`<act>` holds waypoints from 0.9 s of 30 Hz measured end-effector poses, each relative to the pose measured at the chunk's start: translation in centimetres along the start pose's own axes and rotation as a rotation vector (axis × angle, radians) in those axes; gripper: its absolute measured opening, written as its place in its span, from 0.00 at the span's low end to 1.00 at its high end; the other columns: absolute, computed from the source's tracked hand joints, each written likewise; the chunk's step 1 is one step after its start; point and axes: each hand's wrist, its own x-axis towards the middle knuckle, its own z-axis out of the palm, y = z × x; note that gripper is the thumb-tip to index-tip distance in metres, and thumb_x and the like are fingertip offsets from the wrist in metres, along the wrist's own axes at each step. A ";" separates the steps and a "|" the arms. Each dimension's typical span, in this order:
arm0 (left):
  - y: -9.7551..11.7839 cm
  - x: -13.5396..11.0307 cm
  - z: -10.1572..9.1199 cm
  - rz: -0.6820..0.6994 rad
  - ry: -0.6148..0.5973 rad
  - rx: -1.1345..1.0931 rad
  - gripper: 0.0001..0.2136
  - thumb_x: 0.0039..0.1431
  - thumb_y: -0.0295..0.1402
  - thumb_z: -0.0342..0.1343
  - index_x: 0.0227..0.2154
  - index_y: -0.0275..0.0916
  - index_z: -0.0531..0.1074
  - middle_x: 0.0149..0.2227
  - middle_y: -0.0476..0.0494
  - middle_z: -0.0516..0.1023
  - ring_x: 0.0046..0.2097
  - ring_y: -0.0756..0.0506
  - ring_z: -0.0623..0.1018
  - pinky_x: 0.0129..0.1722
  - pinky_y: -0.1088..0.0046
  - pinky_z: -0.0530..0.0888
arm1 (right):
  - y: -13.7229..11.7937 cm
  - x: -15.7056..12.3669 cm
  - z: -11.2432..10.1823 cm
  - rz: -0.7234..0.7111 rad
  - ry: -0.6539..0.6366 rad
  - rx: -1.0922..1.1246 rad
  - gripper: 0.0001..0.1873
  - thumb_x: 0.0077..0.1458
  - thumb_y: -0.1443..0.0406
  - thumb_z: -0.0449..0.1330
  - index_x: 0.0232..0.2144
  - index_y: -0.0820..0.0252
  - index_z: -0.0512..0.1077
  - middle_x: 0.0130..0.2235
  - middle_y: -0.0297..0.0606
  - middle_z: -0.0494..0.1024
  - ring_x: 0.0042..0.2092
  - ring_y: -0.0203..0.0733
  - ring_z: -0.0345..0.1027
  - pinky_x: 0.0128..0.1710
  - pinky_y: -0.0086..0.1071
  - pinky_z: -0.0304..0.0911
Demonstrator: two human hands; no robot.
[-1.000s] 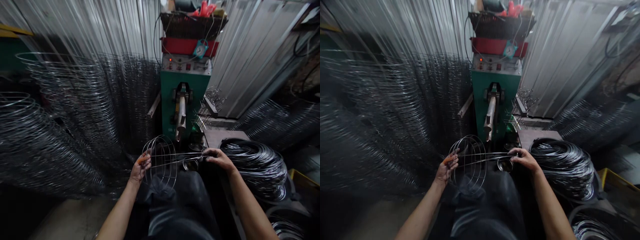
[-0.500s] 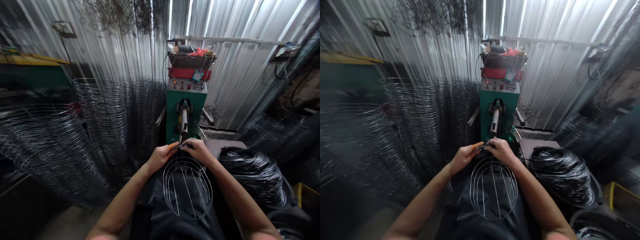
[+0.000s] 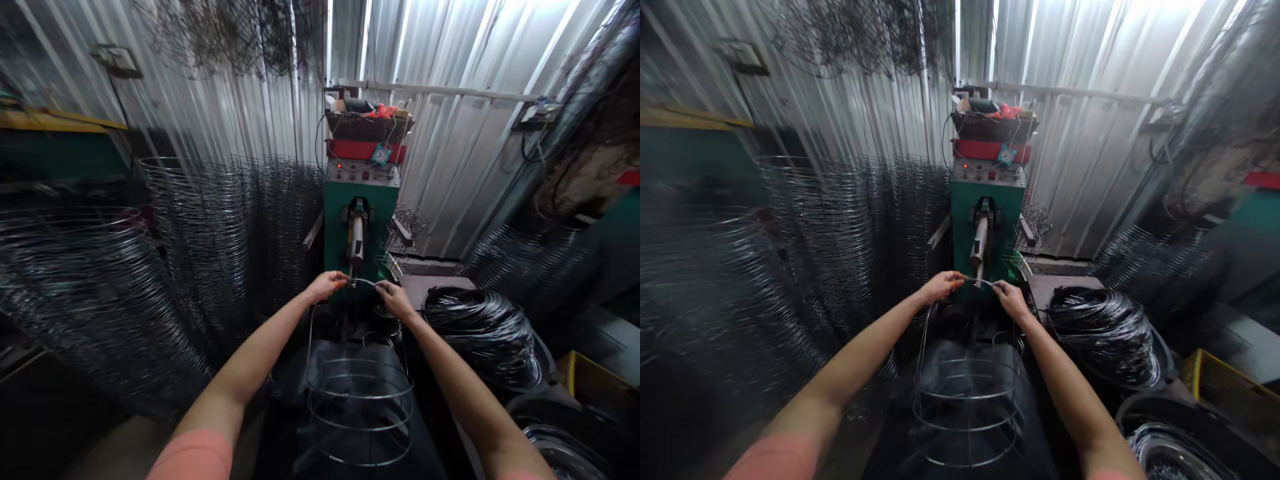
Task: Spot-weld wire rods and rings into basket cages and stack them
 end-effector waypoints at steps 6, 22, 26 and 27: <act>-6.4 1.9 0.9 -0.064 -0.058 0.083 0.15 0.53 0.35 0.54 0.43 0.35 0.72 0.14 0.56 0.62 0.16 0.55 0.61 0.16 0.80 0.59 | 5.2 -1.6 2.0 0.035 -0.117 -0.258 0.16 0.55 0.58 0.49 0.37 0.58 0.73 0.32 0.35 0.77 0.35 0.40 0.70 0.35 0.29 0.62; -10.8 4.4 -0.4 0.354 -0.085 0.352 0.15 0.57 0.33 0.49 0.46 0.37 0.72 0.45 0.44 0.77 0.46 0.46 0.75 0.50 0.67 0.68 | 4.4 1.7 4.4 -0.149 -0.549 -1.063 0.25 0.58 0.71 0.42 0.58 0.52 0.56 0.40 0.44 0.74 0.39 0.45 0.71 0.32 0.30 0.61; -10.4 5.7 -0.5 0.345 -0.071 0.380 0.14 0.55 0.29 0.49 0.43 0.36 0.73 0.43 0.44 0.78 0.45 0.46 0.76 0.49 0.67 0.69 | 4.5 2.9 4.4 -0.139 -0.542 -1.016 0.23 0.60 0.68 0.41 0.56 0.50 0.57 0.42 0.42 0.74 0.39 0.44 0.71 0.33 0.31 0.61; -10.3 6.0 -0.6 0.346 -0.075 0.376 0.14 0.54 0.28 0.49 0.43 0.36 0.73 0.43 0.44 0.78 0.45 0.46 0.75 0.49 0.67 0.69 | 4.5 3.3 4.4 -0.135 -0.536 -1.007 0.22 0.60 0.67 0.41 0.56 0.50 0.57 0.42 0.42 0.74 0.39 0.44 0.71 0.33 0.31 0.60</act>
